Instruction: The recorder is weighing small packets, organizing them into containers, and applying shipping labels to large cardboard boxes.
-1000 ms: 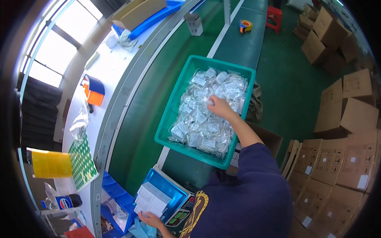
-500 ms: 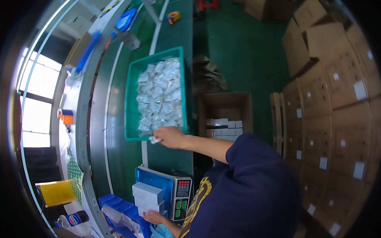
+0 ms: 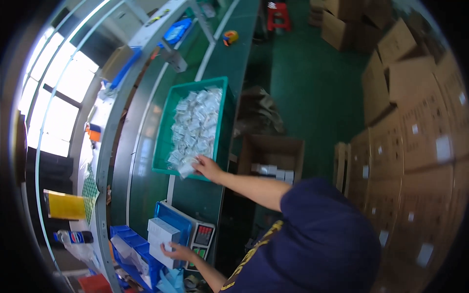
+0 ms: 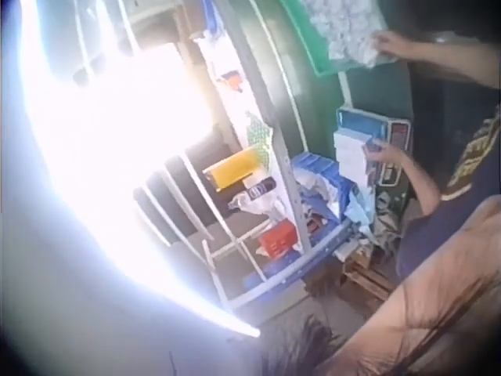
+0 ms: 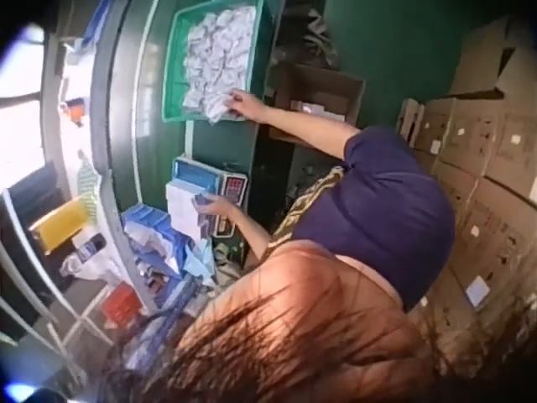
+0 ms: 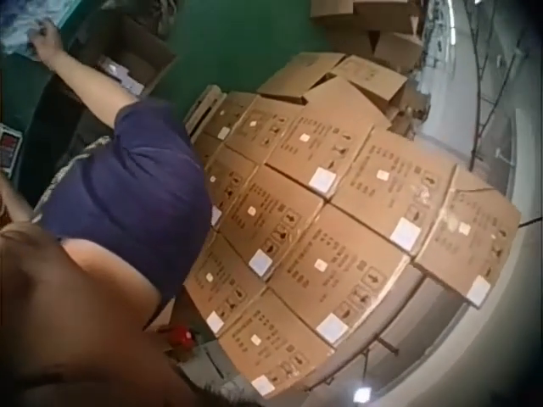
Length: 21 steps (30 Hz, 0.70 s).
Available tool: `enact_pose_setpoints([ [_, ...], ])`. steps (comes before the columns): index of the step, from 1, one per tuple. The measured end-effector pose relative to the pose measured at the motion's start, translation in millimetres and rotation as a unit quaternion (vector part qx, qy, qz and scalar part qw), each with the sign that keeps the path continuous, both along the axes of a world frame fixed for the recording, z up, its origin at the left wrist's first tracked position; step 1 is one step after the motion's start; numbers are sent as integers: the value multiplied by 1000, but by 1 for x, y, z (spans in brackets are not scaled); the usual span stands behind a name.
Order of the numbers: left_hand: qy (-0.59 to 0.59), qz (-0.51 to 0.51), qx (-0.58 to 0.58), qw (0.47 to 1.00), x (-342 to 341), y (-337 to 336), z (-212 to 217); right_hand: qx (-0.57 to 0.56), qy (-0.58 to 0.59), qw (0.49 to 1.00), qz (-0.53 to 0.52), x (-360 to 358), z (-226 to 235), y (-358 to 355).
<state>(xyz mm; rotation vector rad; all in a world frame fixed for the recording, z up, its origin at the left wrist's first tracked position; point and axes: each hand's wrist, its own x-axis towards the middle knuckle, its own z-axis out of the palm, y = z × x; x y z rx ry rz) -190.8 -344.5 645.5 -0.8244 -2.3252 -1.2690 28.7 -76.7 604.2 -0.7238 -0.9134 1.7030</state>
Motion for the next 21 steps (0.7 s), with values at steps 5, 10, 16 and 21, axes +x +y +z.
enact_pose_setpoints([
  [5, -14, -184, -12, 983, 181, 116, 22, -3, -60, 980, 188, 171, 44, -24],
  [10, 157, -199, -130, 959, 256, 288, 16, -119, -142, 975, 125, 416, -5, 27],
  [16, -56, -112, -416, 901, 272, 352, -6, -174, -246, 952, -50, 571, -15, 108],
  [21, -157, -58, -442, 882, 255, 358, -19, -17, -329, 943, 34, 542, -28, 204],
])
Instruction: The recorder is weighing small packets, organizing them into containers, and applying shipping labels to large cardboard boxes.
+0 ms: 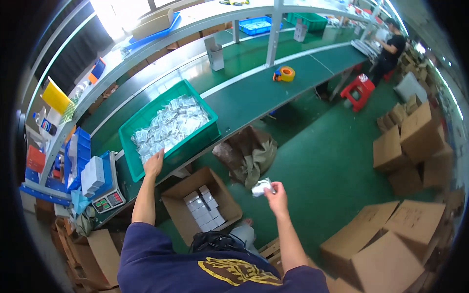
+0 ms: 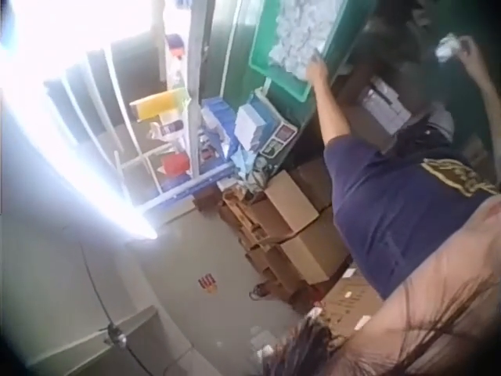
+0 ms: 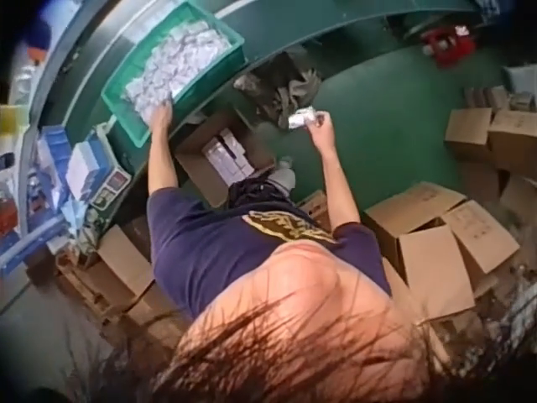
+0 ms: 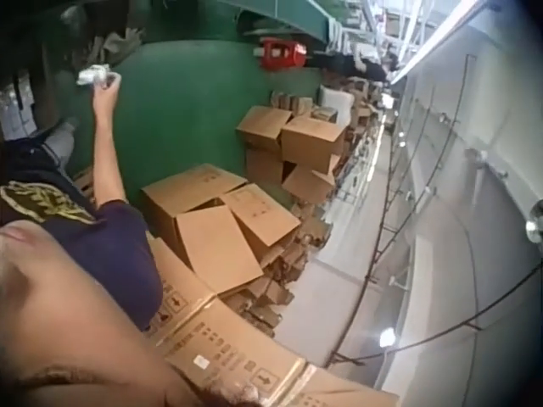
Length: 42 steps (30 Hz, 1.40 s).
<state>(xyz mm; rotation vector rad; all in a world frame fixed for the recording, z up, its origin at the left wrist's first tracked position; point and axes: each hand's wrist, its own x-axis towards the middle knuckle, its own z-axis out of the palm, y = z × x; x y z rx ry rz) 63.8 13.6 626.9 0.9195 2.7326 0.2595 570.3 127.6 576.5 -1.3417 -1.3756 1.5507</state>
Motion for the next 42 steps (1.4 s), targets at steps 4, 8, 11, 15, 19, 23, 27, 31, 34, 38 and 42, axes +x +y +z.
enact_pose_setpoints([
  [4, -39, 83, -23, 996, 13, 18, 9, 39, 25, 999, 21, -44, 52, 60],
  [8, 9, 229, 83, 970, -13, 18, -6, 73, -12, 995, 59, -68, 62, 137],
  [11, 44, 312, 51, 948, -4, 28, -8, 162, -30, 984, 63, -91, 78, 234],
  [15, 130, 374, 117, 911, -2, 34, -11, 282, 0, 953, 110, -178, 110, 370],
  [19, 192, 386, 190, 882, 5, 34, -16, 405, 14, 907, 117, -315, 138, 485],
  [23, 292, 243, 261, 887, 60, 110, 5, 410, 8, 899, 150, -462, 129, 586],
  [27, 180, 350, 300, 869, 96, 187, -5, 491, 39, 860, 132, -576, 105, 606],
  [31, 217, 376, 182, 882, 90, 204, -6, 512, -145, 812, 240, -629, 65, 603],
  [34, 212, 399, 180, 874, 88, 203, -1, 599, -381, 614, 344, -625, 58, 585],
  [38, 219, 399, 192, 869, 86, 209, -6, 715, -216, 581, 324, -603, 33, 609],
  [42, 302, 358, 159, 869, 95, 214, 5, 718, -51, 583, 376, -485, 94, 576],
])
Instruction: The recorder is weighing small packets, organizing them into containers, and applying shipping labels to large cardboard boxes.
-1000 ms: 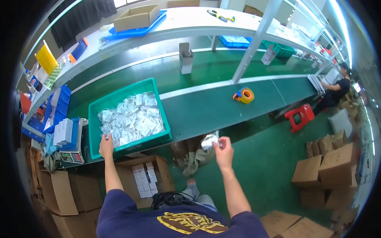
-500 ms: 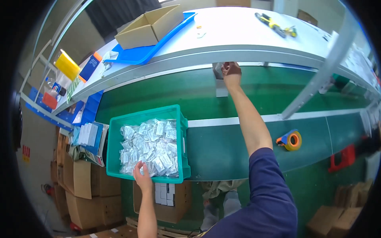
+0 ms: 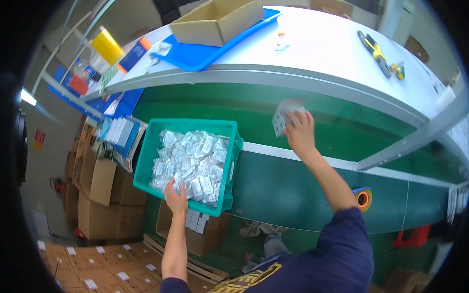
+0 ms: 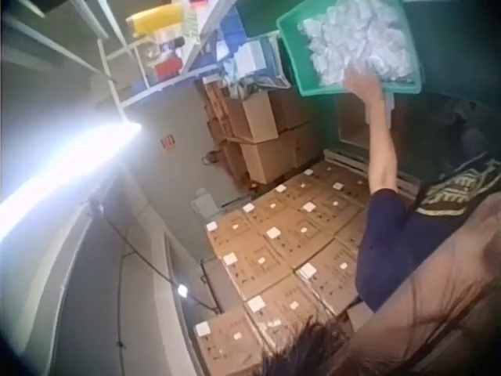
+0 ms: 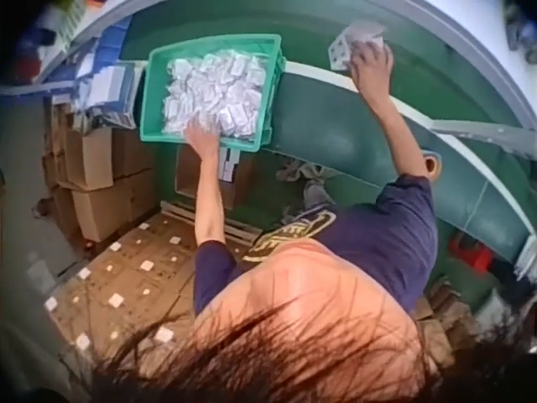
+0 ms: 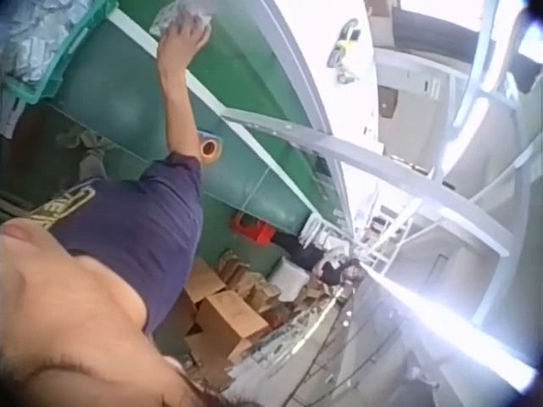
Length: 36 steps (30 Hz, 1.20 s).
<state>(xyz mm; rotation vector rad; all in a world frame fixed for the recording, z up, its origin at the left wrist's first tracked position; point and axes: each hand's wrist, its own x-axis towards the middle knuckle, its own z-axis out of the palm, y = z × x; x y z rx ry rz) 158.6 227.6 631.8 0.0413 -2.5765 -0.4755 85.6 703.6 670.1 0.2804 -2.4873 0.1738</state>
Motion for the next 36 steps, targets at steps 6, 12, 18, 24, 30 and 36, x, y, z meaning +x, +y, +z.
enact_pose_setpoints([
  [6, -72, -339, 76, 935, 95, 145, 105, -47, -107, 972, 204, 161, 121, -95],
  [12, -78, -309, 288, 903, 190, 99, 132, -394, -43, 860, 322, 233, 145, -197],
  [18, -167, -259, 394, 866, 291, -19, 166, -605, -337, 634, 345, 326, 114, -302],
  [24, -251, -313, 339, 851, 361, -167, 140, -550, -350, 670, 355, 388, 105, -445],
  [30, -275, -257, 532, 758, 399, -291, 145, -544, -336, 642, 424, 396, 127, -577],
  [36, -193, -262, 549, 769, 407, -362, 128, -353, -489, 651, 461, 373, 157, -653],
])
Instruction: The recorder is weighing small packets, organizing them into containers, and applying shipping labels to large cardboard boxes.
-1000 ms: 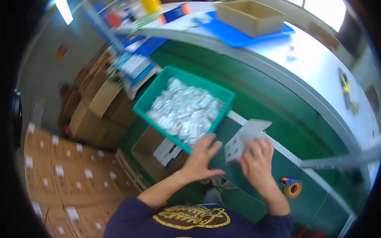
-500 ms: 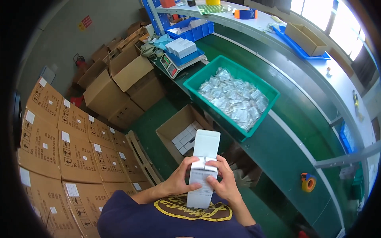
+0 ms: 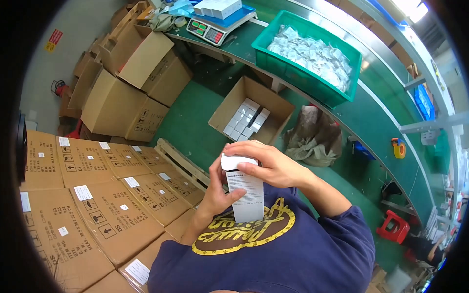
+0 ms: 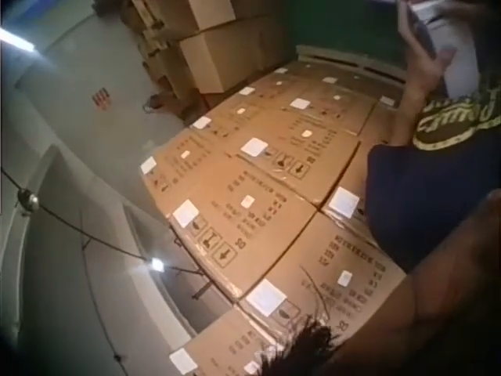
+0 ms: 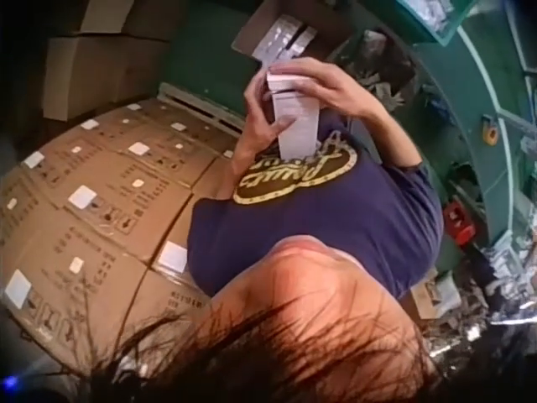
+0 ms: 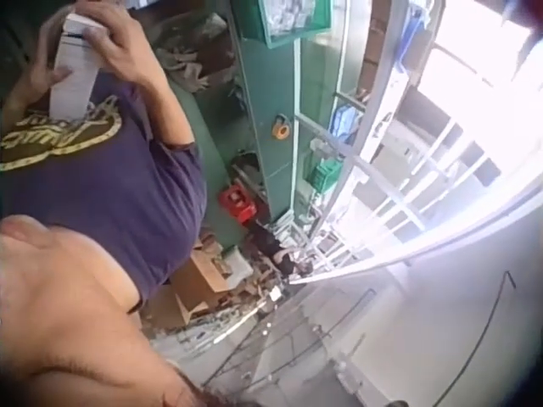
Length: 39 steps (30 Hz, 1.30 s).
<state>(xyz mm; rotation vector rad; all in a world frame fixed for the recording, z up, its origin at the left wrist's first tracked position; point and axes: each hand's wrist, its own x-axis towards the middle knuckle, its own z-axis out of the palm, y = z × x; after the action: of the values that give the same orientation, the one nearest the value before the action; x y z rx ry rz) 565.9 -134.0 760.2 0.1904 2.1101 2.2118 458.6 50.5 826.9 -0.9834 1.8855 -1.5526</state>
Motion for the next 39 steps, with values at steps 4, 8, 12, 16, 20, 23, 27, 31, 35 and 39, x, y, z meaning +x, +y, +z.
enact_pose_setpoints([
  [4, 31, 49, 46, 997, -14, -33, -5, -31, -8, 997, 68, -21, -24, -27],
  [8, -20, 25, -15, 999, -36, -74, -7, -32, 23, 993, 108, -54, -44, -57],
  [12, -30, 18, -60, 998, -83, -98, -7, -13, 42, 991, 127, -101, -43, -89],
  [16, -40, -14, -59, 997, -141, -128, -12, -10, 12, 998, 54, -151, -41, -116],
  [20, -61, -92, -44, 993, -205, -166, -31, 32, -8, 997, 68, -194, -63, -136],
  [23, -120, -136, 2, 983, -268, -189, -52, -100, -175, 952, -230, -190, -108, -170],
  [27, -131, -117, -20, 984, -362, -232, -69, -183, -236, 849, -436, -247, -152, -246],
  [31, -55, -64, -43, 996, -438, -276, -74, -172, -133, 782, -585, -425, -166, -243],
  [35, -131, -126, -29, 983, -454, -313, -92, -86, 32, 742, -664, -606, -210, -189],
  [39, -179, -115, -8, 977, -464, -340, -113, 49, 77, 598, -796, -689, -221, -183],
])
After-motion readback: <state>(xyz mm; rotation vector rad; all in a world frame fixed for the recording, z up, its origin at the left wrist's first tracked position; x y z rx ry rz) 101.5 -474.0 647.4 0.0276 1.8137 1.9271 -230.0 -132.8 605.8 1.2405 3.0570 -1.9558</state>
